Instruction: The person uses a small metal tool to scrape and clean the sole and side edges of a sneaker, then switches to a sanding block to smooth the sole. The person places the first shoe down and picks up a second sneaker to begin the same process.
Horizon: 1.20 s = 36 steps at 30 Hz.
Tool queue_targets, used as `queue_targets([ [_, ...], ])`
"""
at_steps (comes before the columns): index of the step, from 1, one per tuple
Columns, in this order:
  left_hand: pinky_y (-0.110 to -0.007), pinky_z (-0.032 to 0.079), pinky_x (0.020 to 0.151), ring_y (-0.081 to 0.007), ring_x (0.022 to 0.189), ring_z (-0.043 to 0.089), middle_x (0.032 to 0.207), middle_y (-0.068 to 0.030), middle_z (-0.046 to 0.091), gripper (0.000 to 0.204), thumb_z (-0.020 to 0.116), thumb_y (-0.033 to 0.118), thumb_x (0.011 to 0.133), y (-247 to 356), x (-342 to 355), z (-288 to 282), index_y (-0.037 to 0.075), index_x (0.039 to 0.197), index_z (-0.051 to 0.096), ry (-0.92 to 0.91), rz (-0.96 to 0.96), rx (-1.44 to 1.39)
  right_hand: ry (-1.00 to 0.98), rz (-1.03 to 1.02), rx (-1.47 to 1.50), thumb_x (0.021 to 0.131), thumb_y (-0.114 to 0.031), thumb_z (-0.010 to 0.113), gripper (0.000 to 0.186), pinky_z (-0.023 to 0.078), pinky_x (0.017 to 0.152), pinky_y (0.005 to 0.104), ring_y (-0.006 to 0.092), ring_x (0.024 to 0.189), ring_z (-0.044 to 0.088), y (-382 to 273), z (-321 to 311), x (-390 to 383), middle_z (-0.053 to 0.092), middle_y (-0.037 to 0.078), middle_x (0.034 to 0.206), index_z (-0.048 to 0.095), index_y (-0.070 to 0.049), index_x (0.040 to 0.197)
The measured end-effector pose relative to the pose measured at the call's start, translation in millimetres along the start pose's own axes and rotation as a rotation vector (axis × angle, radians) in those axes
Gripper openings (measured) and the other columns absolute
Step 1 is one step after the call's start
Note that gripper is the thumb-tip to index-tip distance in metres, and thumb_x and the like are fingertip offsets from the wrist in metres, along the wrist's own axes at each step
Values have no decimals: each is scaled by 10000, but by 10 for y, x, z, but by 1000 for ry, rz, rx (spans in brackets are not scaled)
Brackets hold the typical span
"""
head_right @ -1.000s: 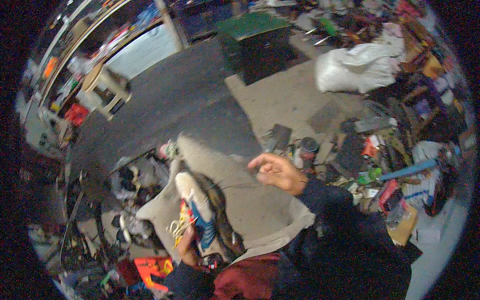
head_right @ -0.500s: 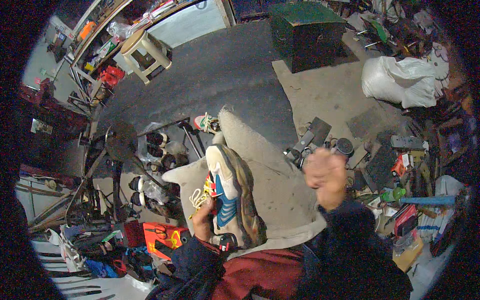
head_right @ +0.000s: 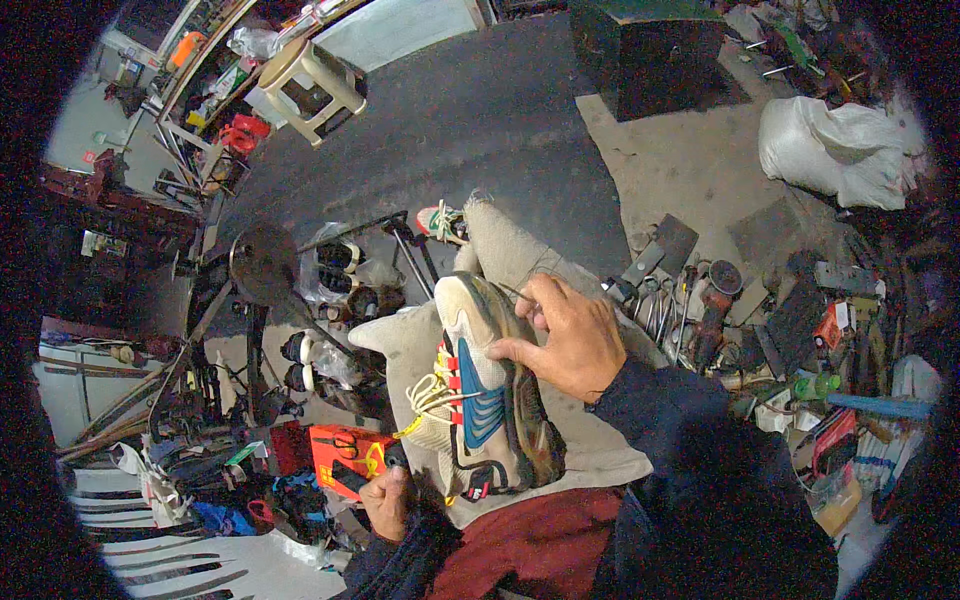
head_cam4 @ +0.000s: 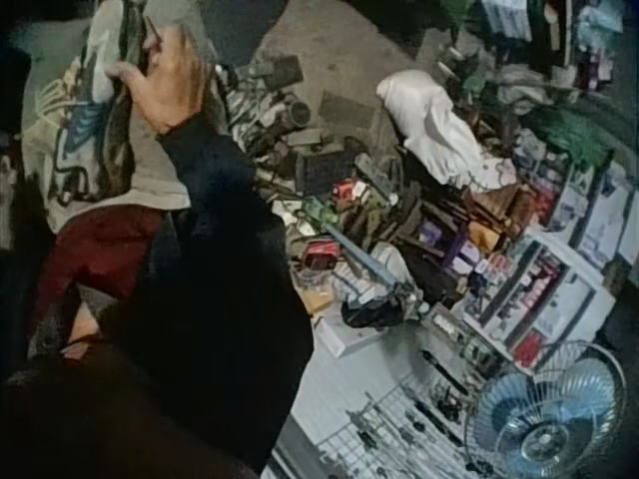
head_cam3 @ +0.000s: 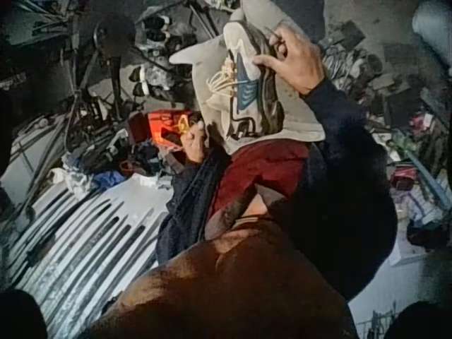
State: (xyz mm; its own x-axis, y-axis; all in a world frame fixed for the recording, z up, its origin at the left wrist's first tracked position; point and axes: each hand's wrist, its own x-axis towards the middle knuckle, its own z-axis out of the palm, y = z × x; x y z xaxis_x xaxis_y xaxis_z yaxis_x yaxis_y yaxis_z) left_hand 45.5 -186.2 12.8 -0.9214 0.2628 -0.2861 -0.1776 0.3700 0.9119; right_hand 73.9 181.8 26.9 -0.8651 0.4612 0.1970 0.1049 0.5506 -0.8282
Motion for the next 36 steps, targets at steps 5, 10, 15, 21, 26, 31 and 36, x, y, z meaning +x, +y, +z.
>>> queue_targets([
  [5,-352,375,517,-129,549,510,592,-17,526,467,626,380,1008,-1333,-286,-1178,46,684,596,269,-315,89,49,21,29,684,-313,956,547,503,607,317,147,643,540,-9,24,-44,589,34,808,552,-68,960],
  [10,-454,542,703,-317,767,715,788,-190,706,367,709,412,915,-2406,-838,-2385,53,981,742,211,-376,906,47,9,61,692,-296,954,543,502,608,314,141,638,543,24,31,-59,590,23,813,542,-67,963],
  [15,-392,527,697,-227,766,691,920,-154,747,428,689,363,959,-1988,-488,-2075,-27,1138,684,80,-467,1045,10,133,234,768,-247,904,441,506,637,316,137,678,561,114,-28,-91,642,36,875,565,-53,973],
  [21,-291,530,837,-185,1009,643,1174,-104,674,328,673,45,947,273,725,-495,-37,1263,647,61,265,407,-54,154,516,932,-130,701,160,480,649,288,95,708,560,-3,-187,-240,641,48,820,637,-8,1014],
  [26,-337,513,697,-262,782,617,905,-112,591,431,755,-2,780,1524,1076,889,105,1196,719,-400,890,594,-130,-193,431,952,-88,625,278,509,721,358,314,801,655,-101,-282,-287,658,170,919,674,15,1206],
  [31,-389,504,661,-292,763,619,826,-94,586,206,789,63,792,1661,1261,1353,105,987,739,-525,1031,486,-93,-33,401,965,-43,604,324,505,695,353,267,742,651,-94,-292,-433,661,159,873,645,-10,1285],
  [36,-390,499,681,-323,761,608,813,-119,582,144,760,27,812,1543,1301,1309,44,943,702,-506,906,492,-178,310,575,1010,-52,564,328,497,648,279,117,697,604,38,-215,-350,664,78,881,585,-29,1337],
])
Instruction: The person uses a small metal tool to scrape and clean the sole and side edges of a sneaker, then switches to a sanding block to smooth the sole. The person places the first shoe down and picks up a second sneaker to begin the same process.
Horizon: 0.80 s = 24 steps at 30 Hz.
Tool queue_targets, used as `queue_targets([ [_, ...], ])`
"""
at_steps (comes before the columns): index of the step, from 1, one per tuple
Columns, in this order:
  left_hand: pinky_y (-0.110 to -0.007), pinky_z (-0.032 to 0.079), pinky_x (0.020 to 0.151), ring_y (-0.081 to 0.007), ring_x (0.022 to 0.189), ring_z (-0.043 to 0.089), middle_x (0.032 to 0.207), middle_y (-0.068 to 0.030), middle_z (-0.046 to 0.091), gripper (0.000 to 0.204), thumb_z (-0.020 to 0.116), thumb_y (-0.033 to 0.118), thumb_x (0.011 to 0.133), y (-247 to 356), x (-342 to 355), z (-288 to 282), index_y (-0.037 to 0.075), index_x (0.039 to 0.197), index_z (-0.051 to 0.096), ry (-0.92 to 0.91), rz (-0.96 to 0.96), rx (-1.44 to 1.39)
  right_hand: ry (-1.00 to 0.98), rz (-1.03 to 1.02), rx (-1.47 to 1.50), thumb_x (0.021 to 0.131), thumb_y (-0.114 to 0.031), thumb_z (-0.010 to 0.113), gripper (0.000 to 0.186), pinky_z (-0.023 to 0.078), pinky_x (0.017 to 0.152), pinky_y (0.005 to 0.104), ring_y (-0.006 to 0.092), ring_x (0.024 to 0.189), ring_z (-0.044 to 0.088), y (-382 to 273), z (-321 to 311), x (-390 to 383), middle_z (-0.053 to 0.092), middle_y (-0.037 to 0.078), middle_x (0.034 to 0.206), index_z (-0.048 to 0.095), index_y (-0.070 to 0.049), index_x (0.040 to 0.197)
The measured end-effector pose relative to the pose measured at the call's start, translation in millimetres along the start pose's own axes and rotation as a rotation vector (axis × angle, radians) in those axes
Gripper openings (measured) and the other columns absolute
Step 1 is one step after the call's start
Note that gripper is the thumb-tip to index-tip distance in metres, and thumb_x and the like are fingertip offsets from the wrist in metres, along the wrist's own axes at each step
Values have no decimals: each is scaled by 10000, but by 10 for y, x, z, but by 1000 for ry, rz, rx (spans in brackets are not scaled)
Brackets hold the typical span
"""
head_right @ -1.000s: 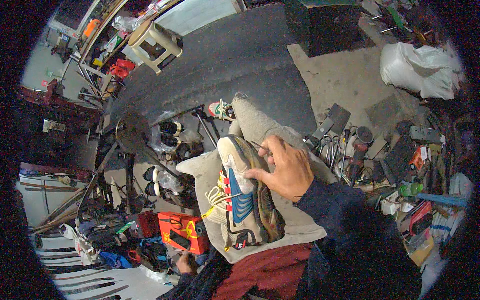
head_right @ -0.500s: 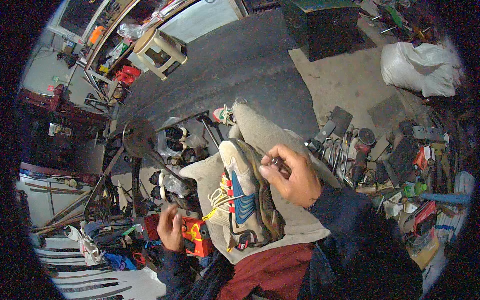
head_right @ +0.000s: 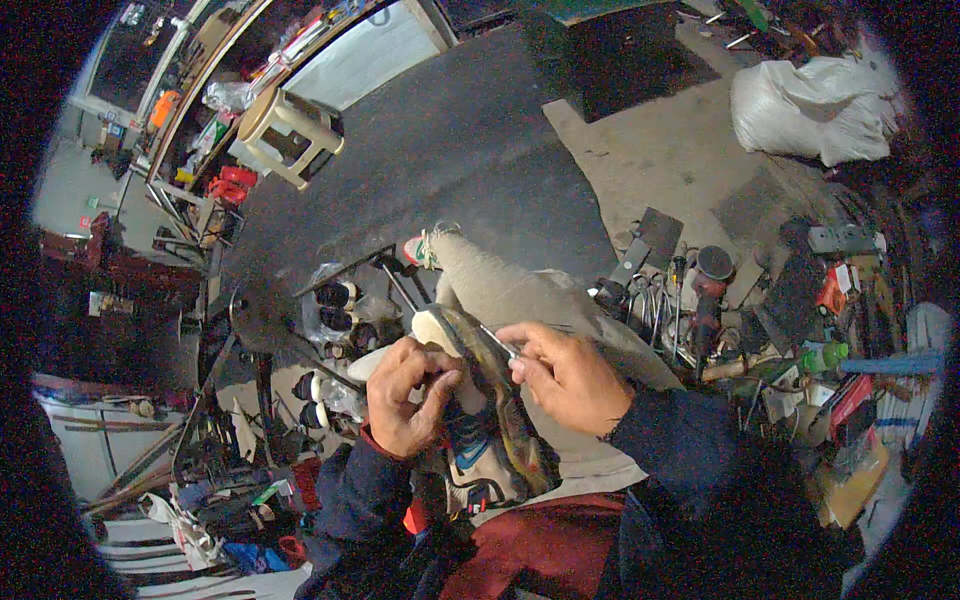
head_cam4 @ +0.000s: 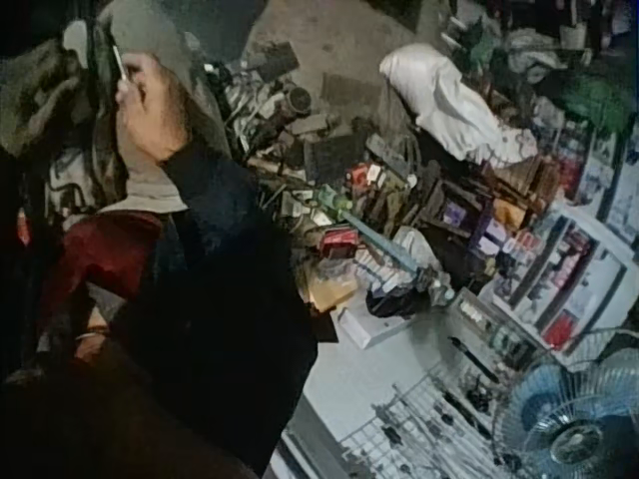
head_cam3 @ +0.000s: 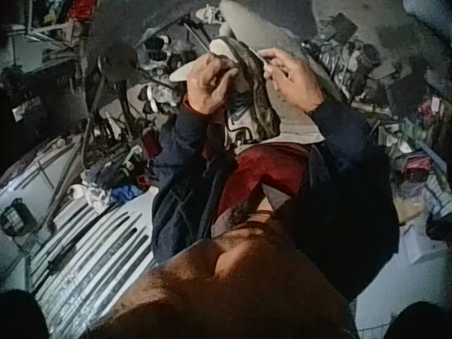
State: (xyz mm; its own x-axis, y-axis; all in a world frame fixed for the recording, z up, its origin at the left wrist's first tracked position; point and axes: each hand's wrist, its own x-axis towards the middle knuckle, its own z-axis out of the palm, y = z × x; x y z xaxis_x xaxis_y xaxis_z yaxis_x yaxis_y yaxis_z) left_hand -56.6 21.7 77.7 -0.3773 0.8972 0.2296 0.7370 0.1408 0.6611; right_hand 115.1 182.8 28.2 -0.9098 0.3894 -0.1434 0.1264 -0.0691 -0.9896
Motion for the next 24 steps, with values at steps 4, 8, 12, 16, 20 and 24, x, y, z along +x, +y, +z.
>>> queue_targets([
  [4,-316,506,652,-236,689,650,773,-113,654,39,696,23,899,-39,30,35,12,925,670,106,-158,-111,43,-279,-270,986,-38,591,203,500,639,289,91,685,588,-35,17,216,660,64,870,625,-21,1185],
  [8,-230,464,712,-65,786,573,876,-2,671,119,658,96,985,-118,107,79,-19,956,655,165,-392,-374,-61,-329,-220,953,-85,649,72,472,639,290,101,691,596,-157,-85,219,659,52,787,649,-13,961],
  [12,-212,457,673,-31,751,563,830,29,652,89,649,74,988,-175,151,141,-10,957,654,206,-406,-504,134,-285,105,947,-183,713,168,443,595,263,44,692,544,-193,-53,253,617,-42,727,675,-23,912],
  [16,-207,458,653,-20,743,569,832,24,662,74,637,59,993,-190,142,149,-8,965,649,203,-433,-528,179,-246,-288,918,-129,733,182,432,583,283,97,621,525,-142,13,391,605,54,702,705,3,1040],
  [20,-216,465,648,-37,732,571,854,26,653,59,626,67,1004,-255,102,106,9,1003,635,225,-459,-653,198,-339,-395,895,-127,757,171,427,548,311,128,580,527,-64,21,416,552,87,650,675,23,892],
  [24,-221,459,647,-51,717,554,876,20,636,73,617,80,1014,-342,22,79,23,1058,612,222,-498,-849,202,-446,-281,949,-116,681,196,397,545,282,121,570,477,-53,-33,321,630,87,827,583,-13,814],
])
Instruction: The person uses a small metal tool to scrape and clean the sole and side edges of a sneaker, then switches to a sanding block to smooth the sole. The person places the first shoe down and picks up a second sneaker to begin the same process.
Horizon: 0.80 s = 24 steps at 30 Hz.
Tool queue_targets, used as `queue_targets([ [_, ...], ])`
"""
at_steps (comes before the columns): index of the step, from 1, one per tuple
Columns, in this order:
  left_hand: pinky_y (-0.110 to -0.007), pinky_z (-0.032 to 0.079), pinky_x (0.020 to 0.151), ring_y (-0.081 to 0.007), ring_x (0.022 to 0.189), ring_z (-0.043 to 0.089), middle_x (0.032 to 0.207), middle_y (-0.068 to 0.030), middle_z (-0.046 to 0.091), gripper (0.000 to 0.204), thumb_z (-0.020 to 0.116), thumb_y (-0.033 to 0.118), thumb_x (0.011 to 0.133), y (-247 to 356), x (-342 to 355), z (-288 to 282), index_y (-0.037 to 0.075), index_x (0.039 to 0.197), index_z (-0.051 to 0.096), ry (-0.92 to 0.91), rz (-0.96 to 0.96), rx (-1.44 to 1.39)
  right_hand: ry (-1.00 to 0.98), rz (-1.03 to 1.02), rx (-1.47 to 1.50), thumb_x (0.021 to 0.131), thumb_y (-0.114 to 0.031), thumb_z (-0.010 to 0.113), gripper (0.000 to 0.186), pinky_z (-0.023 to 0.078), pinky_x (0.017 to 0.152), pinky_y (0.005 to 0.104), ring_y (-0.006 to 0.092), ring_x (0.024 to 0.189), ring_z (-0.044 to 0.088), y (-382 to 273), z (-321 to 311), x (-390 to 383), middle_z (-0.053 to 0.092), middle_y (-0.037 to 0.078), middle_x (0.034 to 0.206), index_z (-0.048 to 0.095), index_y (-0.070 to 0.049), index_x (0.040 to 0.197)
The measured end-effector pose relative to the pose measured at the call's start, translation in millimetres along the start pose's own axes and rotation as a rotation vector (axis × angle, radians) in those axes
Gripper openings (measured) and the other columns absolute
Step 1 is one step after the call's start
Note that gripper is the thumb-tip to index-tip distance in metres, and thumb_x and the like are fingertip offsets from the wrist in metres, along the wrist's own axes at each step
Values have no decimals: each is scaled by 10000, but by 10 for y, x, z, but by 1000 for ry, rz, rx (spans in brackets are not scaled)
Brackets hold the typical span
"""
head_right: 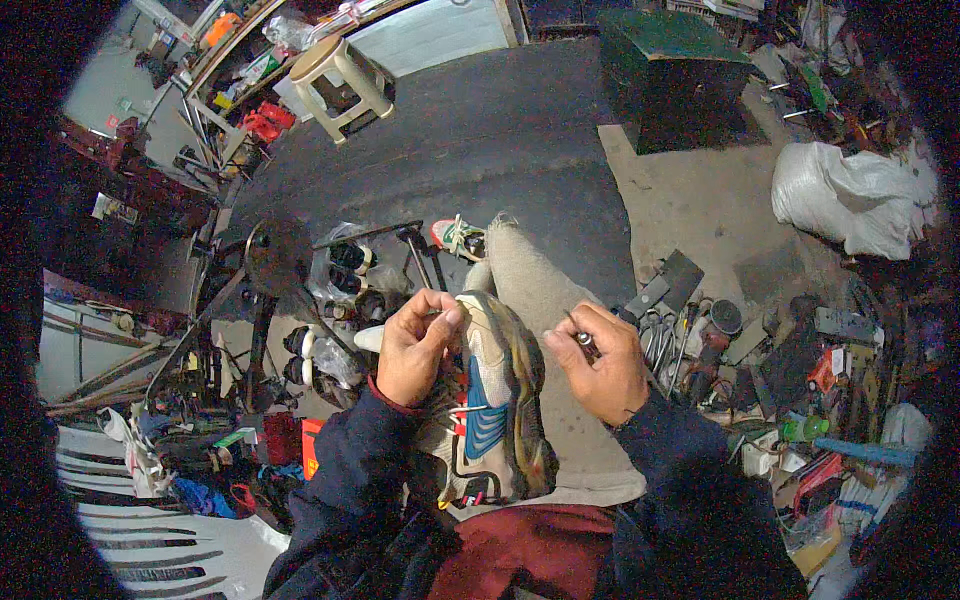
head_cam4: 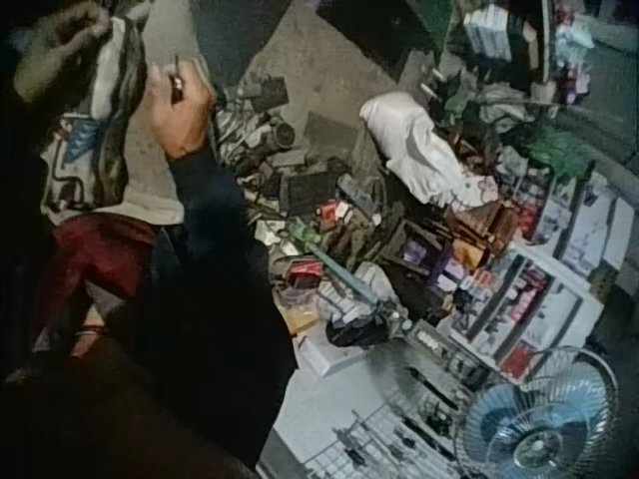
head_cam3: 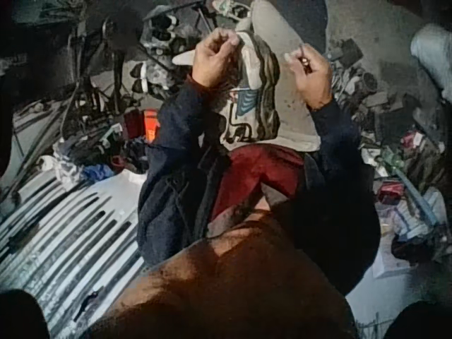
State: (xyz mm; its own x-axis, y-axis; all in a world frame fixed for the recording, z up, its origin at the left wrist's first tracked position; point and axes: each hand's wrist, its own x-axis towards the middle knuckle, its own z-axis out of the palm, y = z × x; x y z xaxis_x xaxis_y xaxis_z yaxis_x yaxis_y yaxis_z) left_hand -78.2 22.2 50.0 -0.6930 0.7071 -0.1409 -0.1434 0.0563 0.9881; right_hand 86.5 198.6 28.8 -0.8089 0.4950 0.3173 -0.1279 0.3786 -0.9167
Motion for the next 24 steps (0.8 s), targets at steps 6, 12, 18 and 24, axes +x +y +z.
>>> queue_targets([
  [6,-228,454,666,-82,743,548,962,-31,645,168,593,96,1025,-80,-372,-266,27,1179,596,43,61,-5,-229,291,704,1066,-276,554,258,335,541,213,45,576,373,-81,4,39,647,102,933,525,-72,910],
  [12,-200,391,559,-34,591,485,1039,-83,731,354,604,244,1033,-235,-1352,-592,36,1319,582,301,-115,93,-256,90,60,975,-200,680,208,433,539,305,172,564,569,-67,130,38,671,100,748,594,-34,884],
  [18,-245,485,780,-47,855,581,878,24,676,215,626,208,1041,-314,-2101,-647,3,1062,684,-54,-370,227,-279,32,-153,866,-86,788,206,478,516,312,188,580,639,-103,160,-71,645,117,715,605,-9,809],
  [24,-499,492,967,-314,1008,678,1036,-205,714,397,500,347,1089,-127,-1830,-417,16,884,579,340,304,-419,-249,-27,-215,848,-85,805,226,461,516,324,198,560,610,-101,262,-94,641,114,721,598,-15,794],
])
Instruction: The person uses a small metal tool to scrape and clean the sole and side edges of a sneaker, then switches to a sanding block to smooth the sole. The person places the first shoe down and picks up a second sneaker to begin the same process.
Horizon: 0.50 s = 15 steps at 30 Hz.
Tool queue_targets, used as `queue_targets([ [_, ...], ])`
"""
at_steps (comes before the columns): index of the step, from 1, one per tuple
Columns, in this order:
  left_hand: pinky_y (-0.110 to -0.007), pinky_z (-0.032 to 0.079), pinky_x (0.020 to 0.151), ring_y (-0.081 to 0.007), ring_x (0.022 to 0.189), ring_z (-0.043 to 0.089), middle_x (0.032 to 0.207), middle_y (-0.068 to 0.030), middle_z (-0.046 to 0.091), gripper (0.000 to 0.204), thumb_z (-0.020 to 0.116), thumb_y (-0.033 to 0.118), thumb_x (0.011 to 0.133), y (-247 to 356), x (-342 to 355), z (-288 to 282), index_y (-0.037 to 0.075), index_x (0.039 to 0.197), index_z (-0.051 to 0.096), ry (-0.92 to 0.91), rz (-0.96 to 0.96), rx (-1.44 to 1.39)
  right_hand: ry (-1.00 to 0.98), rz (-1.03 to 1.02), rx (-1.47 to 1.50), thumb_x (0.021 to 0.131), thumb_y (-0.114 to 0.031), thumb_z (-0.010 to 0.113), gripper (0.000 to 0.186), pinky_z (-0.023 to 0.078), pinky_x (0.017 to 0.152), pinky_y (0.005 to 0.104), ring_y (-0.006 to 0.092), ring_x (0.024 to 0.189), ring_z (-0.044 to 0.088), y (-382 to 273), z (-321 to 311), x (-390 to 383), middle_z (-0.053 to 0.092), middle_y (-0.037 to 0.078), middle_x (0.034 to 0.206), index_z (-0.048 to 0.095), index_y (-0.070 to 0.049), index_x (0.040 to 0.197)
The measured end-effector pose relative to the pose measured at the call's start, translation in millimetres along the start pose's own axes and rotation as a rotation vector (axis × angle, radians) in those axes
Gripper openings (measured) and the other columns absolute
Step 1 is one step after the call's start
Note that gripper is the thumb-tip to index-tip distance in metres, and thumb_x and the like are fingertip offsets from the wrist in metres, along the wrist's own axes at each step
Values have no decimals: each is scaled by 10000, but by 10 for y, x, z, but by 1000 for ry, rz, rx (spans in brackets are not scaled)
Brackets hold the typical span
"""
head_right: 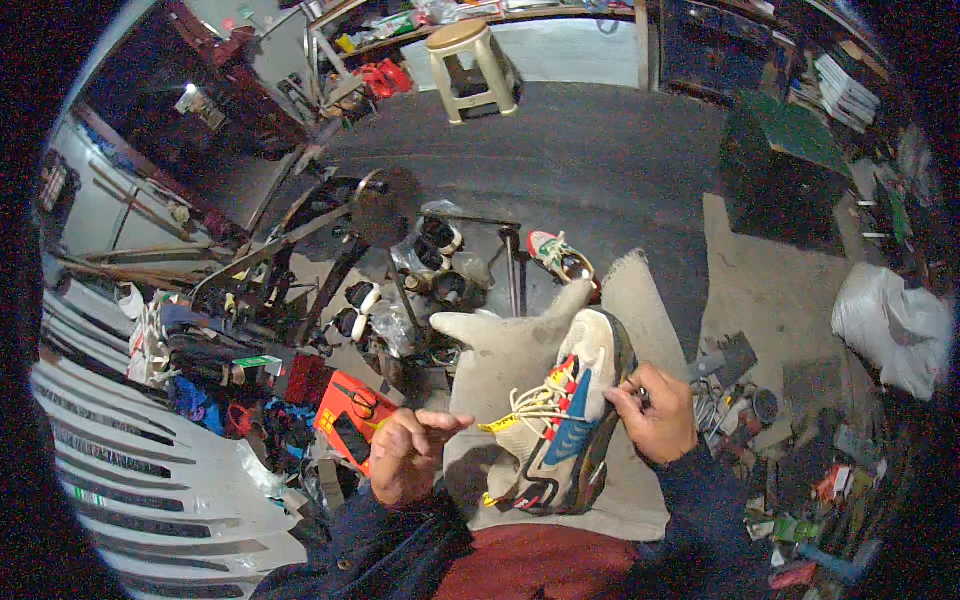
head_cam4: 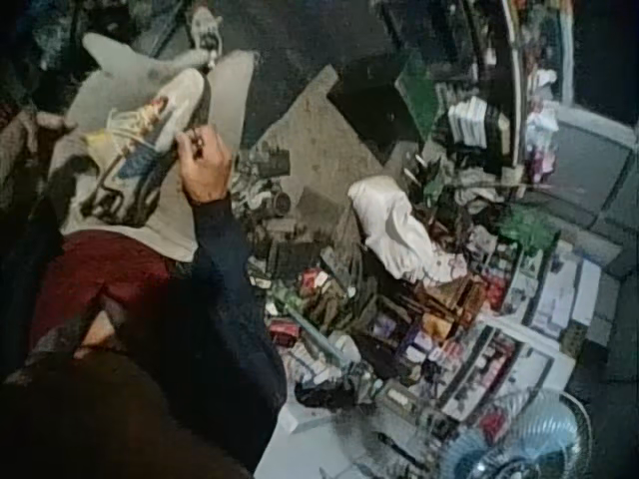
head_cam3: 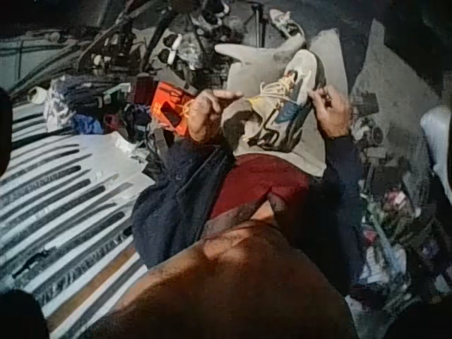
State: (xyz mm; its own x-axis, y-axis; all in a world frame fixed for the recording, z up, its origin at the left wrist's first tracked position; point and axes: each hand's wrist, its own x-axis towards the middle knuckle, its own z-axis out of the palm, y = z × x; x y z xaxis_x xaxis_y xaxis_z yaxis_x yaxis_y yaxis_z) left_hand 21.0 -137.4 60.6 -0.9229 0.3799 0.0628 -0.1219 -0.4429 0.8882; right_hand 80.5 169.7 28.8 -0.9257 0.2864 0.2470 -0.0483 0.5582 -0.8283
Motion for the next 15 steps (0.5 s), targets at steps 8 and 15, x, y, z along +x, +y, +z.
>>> queue_targets([
  [8,-459,582,726,-115,472,365,645,0,438,323,519,333,1072,-134,-160,-160,95,855,500,200,-276,-106,76,-39,-22,861,-89,792,227,433,529,337,212,557,563,63,75,-65,594,118,732,582,-7,830],
  [15,-330,490,516,-96,438,353,575,38,361,340,572,340,1046,247,-531,-873,103,806,526,459,-426,104,69,-56,-62,857,-124,771,199,474,555,394,318,631,643,55,105,-53,619,128,754,590,-44,835],
])
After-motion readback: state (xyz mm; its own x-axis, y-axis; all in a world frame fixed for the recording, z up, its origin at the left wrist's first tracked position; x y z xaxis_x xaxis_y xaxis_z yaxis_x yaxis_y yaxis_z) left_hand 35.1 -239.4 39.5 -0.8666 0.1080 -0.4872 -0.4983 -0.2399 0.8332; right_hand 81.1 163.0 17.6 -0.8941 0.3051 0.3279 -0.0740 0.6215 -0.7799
